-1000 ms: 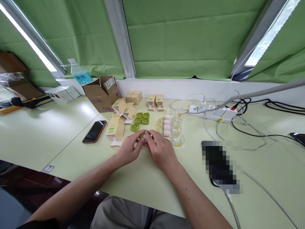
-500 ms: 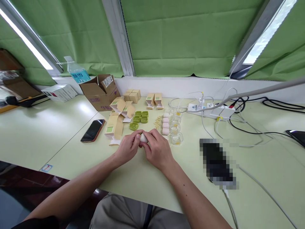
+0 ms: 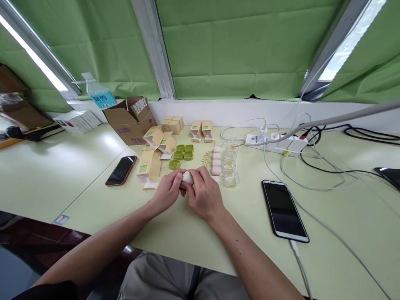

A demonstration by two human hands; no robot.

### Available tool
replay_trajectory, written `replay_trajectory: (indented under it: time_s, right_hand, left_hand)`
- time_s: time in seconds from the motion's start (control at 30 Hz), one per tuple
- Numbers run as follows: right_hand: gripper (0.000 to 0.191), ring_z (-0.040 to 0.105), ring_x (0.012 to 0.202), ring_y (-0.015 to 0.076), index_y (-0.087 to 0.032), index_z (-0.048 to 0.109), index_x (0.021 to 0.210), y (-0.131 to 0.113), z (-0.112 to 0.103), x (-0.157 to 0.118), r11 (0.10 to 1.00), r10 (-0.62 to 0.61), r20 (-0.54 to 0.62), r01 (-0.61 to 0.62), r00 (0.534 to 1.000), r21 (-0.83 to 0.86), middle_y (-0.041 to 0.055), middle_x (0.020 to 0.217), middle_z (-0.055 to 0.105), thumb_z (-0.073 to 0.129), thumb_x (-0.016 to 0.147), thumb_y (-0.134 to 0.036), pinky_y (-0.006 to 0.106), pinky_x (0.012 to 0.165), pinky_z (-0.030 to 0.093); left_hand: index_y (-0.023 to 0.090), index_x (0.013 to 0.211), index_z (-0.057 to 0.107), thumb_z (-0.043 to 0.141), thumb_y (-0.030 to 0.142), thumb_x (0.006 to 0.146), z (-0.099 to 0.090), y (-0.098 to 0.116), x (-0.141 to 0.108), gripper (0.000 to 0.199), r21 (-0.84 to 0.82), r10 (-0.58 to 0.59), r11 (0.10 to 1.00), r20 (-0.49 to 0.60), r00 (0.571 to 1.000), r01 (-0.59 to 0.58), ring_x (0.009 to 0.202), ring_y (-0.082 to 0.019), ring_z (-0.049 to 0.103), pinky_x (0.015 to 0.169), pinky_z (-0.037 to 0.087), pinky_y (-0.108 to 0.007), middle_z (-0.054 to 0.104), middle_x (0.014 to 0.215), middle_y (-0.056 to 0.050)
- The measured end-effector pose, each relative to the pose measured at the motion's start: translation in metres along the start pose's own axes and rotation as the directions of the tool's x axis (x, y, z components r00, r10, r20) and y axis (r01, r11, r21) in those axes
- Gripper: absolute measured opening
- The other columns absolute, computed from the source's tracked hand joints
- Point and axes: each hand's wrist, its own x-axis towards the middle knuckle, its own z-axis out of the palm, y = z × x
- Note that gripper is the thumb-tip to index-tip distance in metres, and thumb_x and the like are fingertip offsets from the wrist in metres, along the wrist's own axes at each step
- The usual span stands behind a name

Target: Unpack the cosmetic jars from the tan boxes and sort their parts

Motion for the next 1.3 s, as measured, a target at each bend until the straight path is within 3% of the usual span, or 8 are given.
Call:
replay_trajectory:
  time_s: [0.13,0.27,0.4,0.57,0.7,0.83,0.97,1.3]
  right_hand:
    - [0.022,0.071,0.095,0.0245,-0.021,0.067,0.125,0.003,-0.001,0.001,0.997,0.056,-0.03,-0.054,0.998,0.061,0.0107,0.109,0.068,0.059,0.105,-0.026,0.036,0.076,0.062]
    - [0.023,0.073,0.094,0.024,-0.022,0.069,0.125,0.008,-0.002,0.002,0.975,0.159,-0.021,-0.154,0.987,0.163,0.0111,0.116,0.071,0.064,0.103,-0.029,0.038,0.078,0.064]
    - [0.025,0.073,0.101,0.0251,-0.024,0.072,0.124,0.008,-0.016,0.011,0.96,0.203,-0.059,-0.187,0.977,0.207,0.0107,0.119,0.074,0.069,0.1,-0.03,0.037,0.077,0.064]
    - [0.026,0.073,0.096,0.0233,-0.024,0.074,0.119,0.004,-0.061,0.028,0.96,0.262,-0.19,-0.235,0.946,0.153,0.0087,0.12,0.075,0.074,0.094,-0.027,0.039,0.084,0.064]
    - [0.029,0.073,0.093,0.0248,-0.023,0.07,0.122,0.002,-0.086,0.014,0.973,0.228,-0.002,-0.228,0.974,-0.048,0.0092,0.118,0.076,0.071,0.093,-0.022,0.041,0.086,0.061]
    - [0.022,0.073,0.097,0.0265,-0.023,0.066,0.114,0.006,-0.08,-0.017,0.94,0.207,0.203,-0.136,0.957,-0.314,0.0082,0.116,0.077,0.065,0.094,-0.013,0.037,0.077,0.054]
    - [0.019,0.071,0.1,0.0272,-0.021,0.07,0.112,0.012,-0.068,-0.035,0.877,0.176,0.223,-0.05,0.959,-0.477,0.0081,0.118,0.079,0.067,0.095,-0.012,0.039,0.081,0.05]
    - [0.016,0.065,0.097,0.0269,-0.021,0.074,0.111,0.018,-0.06,-0.039,0.806,0.198,0.266,-0.003,0.943,-0.591,0.0089,0.113,0.073,0.076,0.095,-0.02,0.039,0.077,0.046]
  left_hand:
    - [0.019,0.134,0.067,0.056,0.06,0.107,-0.003,-0.001,0.003,0.05,-0.161,0.106,0.983,0.096,0.99,-0.09,0.087,-0.02,0.073,0.082,0.063,-0.034,0.074,0.102,-0.008]
    - [0.019,0.141,0.065,0.077,0.052,0.095,-0.004,-0.008,0.008,0.058,-0.182,0.166,0.973,0.135,0.977,-0.14,0.104,-0.024,0.072,0.094,0.062,-0.037,0.074,0.113,-0.011]
    - [0.022,0.136,0.068,0.076,0.039,0.095,-0.005,-0.013,0.012,0.045,-0.04,0.164,0.986,0.057,0.985,-0.162,0.101,-0.022,0.072,0.095,0.061,-0.037,0.076,0.112,-0.008]
    - [0.024,0.136,0.067,0.074,0.029,0.093,-0.011,-0.01,0.014,0.044,0.091,0.193,0.979,-0.101,0.976,-0.184,0.102,-0.021,0.073,0.093,0.062,-0.036,0.075,0.128,-0.01]
    - [0.027,0.138,0.066,0.074,0.026,0.092,-0.015,-0.006,0.014,0.047,0.186,0.228,0.962,-0.155,0.961,-0.198,0.104,-0.02,0.072,0.096,0.061,-0.037,0.072,0.138,-0.008]
    - [0.028,0.138,0.064,0.072,0.024,0.091,-0.016,-0.006,0.013,0.047,0.303,0.243,0.933,-0.128,0.962,-0.195,0.104,-0.021,0.07,0.099,0.059,-0.039,0.071,0.141,-0.008]
    - [0.028,0.134,0.062,0.073,0.022,0.089,-0.016,-0.008,0.013,0.046,0.324,0.212,0.933,-0.138,0.968,-0.158,0.103,-0.022,0.069,0.096,0.058,-0.039,0.072,0.134,-0.008]
    - [0.028,0.132,0.059,0.076,0.024,0.087,-0.015,-0.009,0.015,0.048,0.289,0.129,0.954,-0.149,0.98,-0.081,0.107,-0.025,0.071,0.097,0.054,-0.042,0.073,0.126,-0.007]
